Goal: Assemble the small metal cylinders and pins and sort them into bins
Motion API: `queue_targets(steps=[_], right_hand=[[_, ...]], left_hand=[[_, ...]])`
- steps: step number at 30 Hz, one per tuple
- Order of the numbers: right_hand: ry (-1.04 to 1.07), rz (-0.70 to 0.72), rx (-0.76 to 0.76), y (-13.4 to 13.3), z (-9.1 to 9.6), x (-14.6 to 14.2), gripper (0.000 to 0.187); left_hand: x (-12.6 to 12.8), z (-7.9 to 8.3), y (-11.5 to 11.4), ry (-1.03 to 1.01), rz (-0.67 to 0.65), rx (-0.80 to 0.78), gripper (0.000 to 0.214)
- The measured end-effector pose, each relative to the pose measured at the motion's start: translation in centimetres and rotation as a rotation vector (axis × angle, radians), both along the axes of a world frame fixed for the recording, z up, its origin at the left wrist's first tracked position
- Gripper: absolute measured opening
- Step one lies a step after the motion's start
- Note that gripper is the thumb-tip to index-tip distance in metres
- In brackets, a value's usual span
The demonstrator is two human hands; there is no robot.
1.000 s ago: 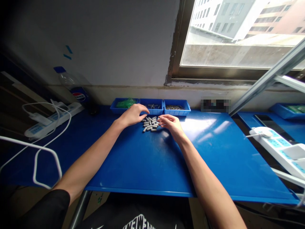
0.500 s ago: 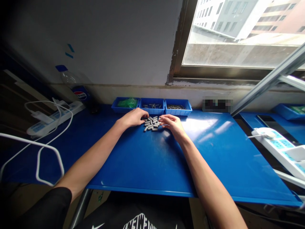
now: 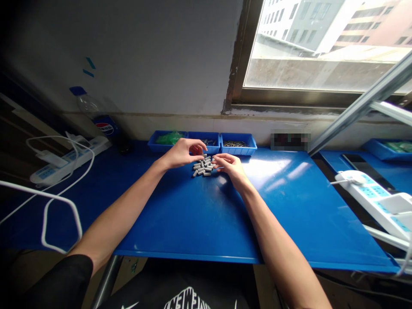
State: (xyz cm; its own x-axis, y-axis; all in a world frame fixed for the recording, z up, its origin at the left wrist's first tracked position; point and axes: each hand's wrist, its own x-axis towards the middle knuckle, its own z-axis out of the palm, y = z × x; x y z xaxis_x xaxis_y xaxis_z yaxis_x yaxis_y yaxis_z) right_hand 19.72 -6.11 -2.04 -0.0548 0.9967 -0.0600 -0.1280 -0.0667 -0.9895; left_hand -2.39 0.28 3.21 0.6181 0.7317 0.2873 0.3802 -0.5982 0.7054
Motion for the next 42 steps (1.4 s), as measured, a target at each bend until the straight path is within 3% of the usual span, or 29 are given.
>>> queue_targets(steps=[6,15,18,22,26,30,36,42], right_hand=[[0.002,0.068,0.077,-0.4,0.5,-0.4,0.040],[0.040,0.068,0.049,-0.3,0.4,-0.3,0.035],[0.047,0.071,0.045,-0.3,0.2,-0.2,0.036],[0.053,0.043,0.026,0.0,-0.3,0.1,0.035],[0.067,0.035,0.012,0.2,-0.5,0.3,0.034],[0.064,0.046,0.005,0.1,-0.4,0.2,0.031],[0.046,0.047,-0.005,0.2,-0.5,0.3,0.031],[0.036,0.044,-0.006,0.2,-0.4,0.2,0.031]], left_hand=[[0.7,0.1,-0.6,-0.172,-0.079,-0.100,0.021],[0.8,0.2,-0.7,-0.179,-0.095,-0.214,0.025],[0.9,-0.1,-0.6,-0.193,-0.039,-0.220,0.026],[1.1,-1.1,0.2,-0.299,0.140,-0.114,0.026],[1.0,-1.8,0.8,-0.380,0.163,-0.017,0.035],[0.6,-1.5,0.8,-0.207,0.184,0.114,0.022],[-0.2,-2.0,0.9,0.300,-0.001,0.164,0.030],[-0.5,-2.7,1.1,0.446,0.015,0.173,0.034]])
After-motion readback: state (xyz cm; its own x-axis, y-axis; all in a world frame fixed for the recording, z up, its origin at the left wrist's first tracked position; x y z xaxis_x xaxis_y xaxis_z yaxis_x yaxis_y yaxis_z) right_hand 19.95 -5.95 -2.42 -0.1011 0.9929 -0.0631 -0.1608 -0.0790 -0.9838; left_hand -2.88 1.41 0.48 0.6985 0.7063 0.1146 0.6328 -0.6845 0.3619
